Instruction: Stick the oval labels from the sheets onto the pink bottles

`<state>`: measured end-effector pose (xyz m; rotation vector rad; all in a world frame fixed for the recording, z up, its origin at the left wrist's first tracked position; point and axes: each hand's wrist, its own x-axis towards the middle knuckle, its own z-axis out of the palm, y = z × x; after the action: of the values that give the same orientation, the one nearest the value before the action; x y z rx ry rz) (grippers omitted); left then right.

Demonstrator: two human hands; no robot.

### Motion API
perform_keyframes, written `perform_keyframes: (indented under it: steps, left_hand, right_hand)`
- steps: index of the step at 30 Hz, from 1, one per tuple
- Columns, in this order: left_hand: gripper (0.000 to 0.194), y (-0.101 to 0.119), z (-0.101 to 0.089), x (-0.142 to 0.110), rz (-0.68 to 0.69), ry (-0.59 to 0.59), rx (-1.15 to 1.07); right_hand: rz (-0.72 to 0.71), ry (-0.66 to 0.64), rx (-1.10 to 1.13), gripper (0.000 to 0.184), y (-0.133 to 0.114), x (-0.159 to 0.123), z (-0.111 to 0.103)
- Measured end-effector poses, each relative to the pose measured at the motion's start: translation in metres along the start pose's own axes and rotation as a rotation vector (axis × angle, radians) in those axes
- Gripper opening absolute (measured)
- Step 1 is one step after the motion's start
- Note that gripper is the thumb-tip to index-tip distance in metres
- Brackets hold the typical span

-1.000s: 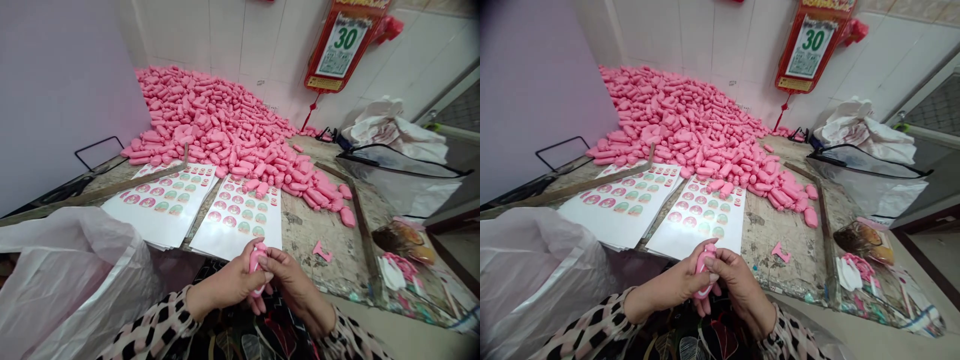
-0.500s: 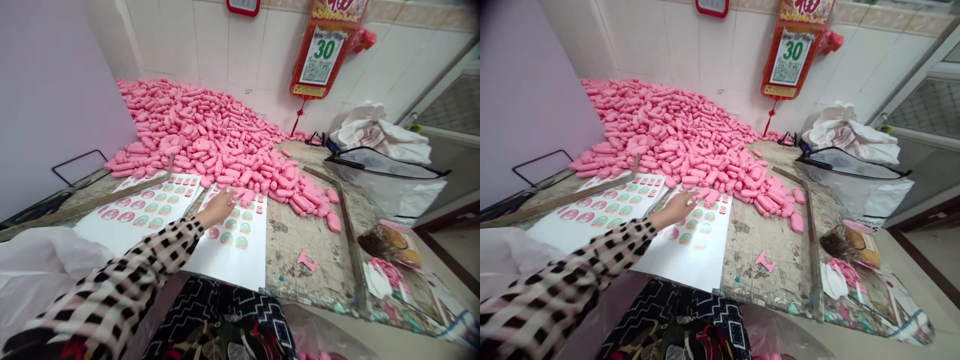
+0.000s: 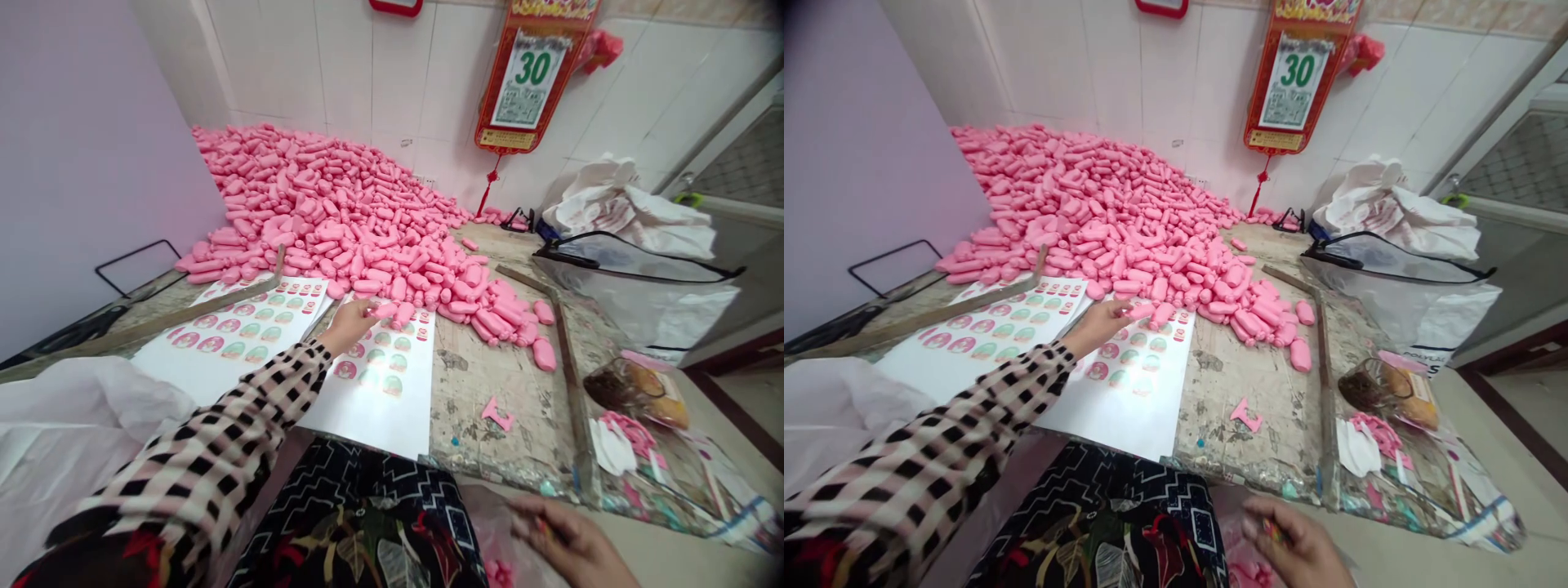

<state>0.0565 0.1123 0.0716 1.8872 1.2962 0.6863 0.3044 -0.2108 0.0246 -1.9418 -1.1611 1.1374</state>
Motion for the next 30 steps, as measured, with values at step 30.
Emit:
perform_keyframes:
  steps: [30]
  left_hand:
    - [0.051,-0.051,-0.051,-0.206,-0.440,0.016,-1.025]
  right_hand:
    - [-0.508,-0.025,-0.791,0.062,-0.131,0.060,0.150]
